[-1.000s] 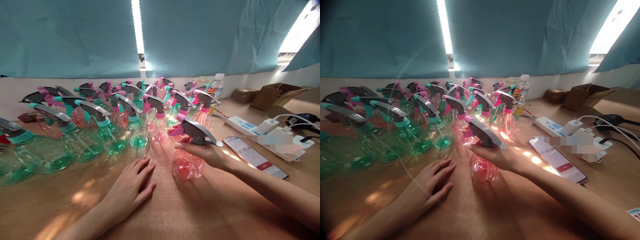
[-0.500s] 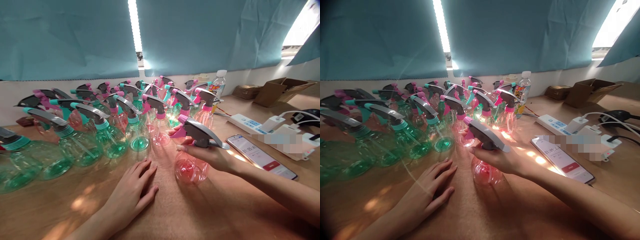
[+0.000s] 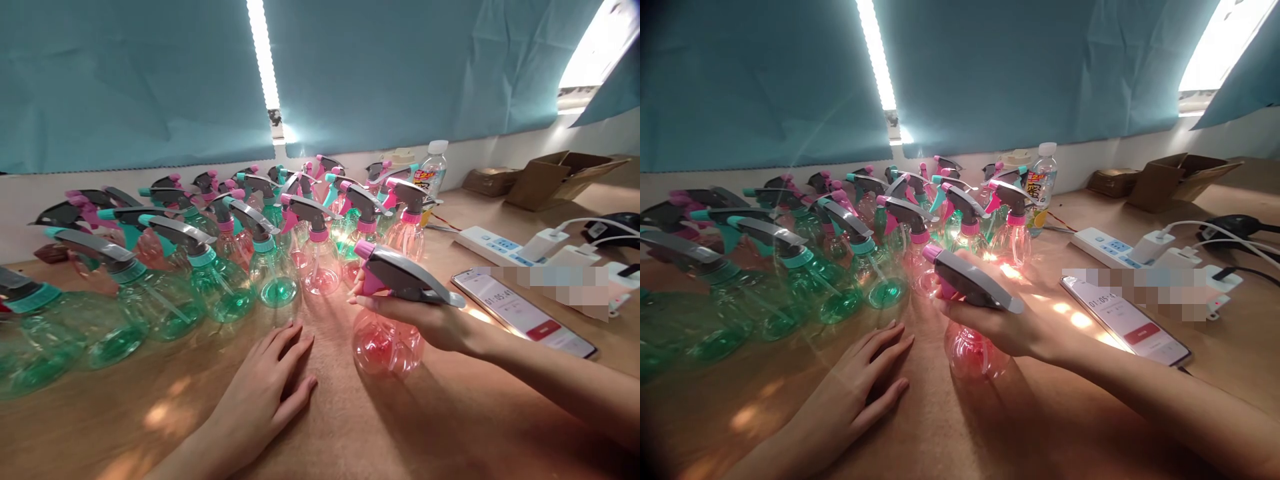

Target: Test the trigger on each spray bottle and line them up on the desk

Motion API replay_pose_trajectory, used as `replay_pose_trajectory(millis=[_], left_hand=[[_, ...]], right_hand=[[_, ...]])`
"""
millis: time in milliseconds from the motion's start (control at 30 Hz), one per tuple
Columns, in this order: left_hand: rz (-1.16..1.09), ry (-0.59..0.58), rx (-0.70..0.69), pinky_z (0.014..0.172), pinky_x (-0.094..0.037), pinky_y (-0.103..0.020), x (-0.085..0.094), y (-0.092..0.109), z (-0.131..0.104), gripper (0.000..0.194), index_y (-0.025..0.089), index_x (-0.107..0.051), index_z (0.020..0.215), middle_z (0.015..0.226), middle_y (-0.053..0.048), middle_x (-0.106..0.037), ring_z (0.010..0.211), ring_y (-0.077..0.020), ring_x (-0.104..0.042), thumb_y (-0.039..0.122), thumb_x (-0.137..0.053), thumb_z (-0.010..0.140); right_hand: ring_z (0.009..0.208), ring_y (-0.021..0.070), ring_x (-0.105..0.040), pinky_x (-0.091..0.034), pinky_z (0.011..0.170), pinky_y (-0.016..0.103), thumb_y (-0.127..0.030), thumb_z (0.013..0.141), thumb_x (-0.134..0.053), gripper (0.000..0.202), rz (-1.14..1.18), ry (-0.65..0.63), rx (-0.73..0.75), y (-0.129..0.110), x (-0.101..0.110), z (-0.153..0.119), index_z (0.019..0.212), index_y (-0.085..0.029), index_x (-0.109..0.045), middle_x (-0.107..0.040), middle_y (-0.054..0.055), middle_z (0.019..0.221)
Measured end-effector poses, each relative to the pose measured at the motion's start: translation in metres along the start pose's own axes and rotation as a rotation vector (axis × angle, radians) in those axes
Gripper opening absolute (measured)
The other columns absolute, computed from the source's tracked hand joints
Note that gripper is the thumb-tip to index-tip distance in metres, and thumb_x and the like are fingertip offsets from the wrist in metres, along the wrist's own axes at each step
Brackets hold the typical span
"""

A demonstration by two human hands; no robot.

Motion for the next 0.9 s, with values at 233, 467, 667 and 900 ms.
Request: replay_pose_trajectory(millis=[233, 467, 667, 900], left_hand=[[-0.002, 0.005, 0.0, 0.104, -0.042, -0.052, 0.001, -0.001, 0.001, 0.041, 0.023, -0.05, 0.137, 0.141, -0.011, -0.051, 0.131, -0.0328, -0.045, 0.037, -0.048, 0.098], [-0.001, -0.003, 0.001, 0.104, -0.042, -0.052, 0.0, -0.001, 0.001, 0.041, 0.022, -0.049, 0.137, 0.142, -0.011, -0.05, 0.131, -0.0325, -0.044, 0.037, -0.048, 0.099], [0.008, -0.018, -0.001, 0.104, -0.042, -0.053, 0.001, 0.002, 0.001, 0.041, 0.021, -0.049, 0.137, 0.141, -0.012, -0.051, 0.131, -0.0328, -0.044, 0.035, -0.048, 0.099], [0.008, 0.0, -0.004, 0.104, -0.043, -0.053, 0.001, 0.002, 0.002, 0.041, 0.021, -0.049, 0.137, 0.141, -0.012, -0.052, 0.13, -0.0329, -0.046, 0.036, -0.049, 0.098]], right_hand=[[0.095, 0.0195, -0.066, -0.057, 0.084, 0.034, -0.023, 0.085, -0.065, 0.025, 0.088, -0.057, 0.064, -0.006, -0.003, 0.002, 0.109, -0.027, -0.061, -0.067, 0.002, 0.1], [0.102, 0.0178, -0.067, -0.058, 0.089, 0.035, -0.016, 0.082, -0.063, 0.019, 0.115, -0.047, 0.125, -0.014, -0.008, 0.006, 0.1, -0.024, -0.066, -0.067, 0.005, 0.11], [0.101, 0.0169, -0.069, -0.059, 0.088, 0.034, -0.013, 0.083, -0.063, 0.032, 0.132, -0.027, 0.157, -0.012, -0.008, 0.006, 0.111, -0.027, -0.064, -0.068, 0.005, 0.122], [0.099, 0.0211, -0.071, -0.061, 0.082, 0.037, -0.015, 0.083, -0.064, 0.031, 0.097, -0.025, 0.12, -0.008, -0.007, 0.005, 0.112, -0.027, -0.064, -0.066, 0.007, 0.126]])
Point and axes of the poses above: each hand's wrist, its own z-axis towards the middle knuckle, its own x-axis out of the back of the hand, y = z × x, the point moved 4 cm from there along z, towards the middle knuckle
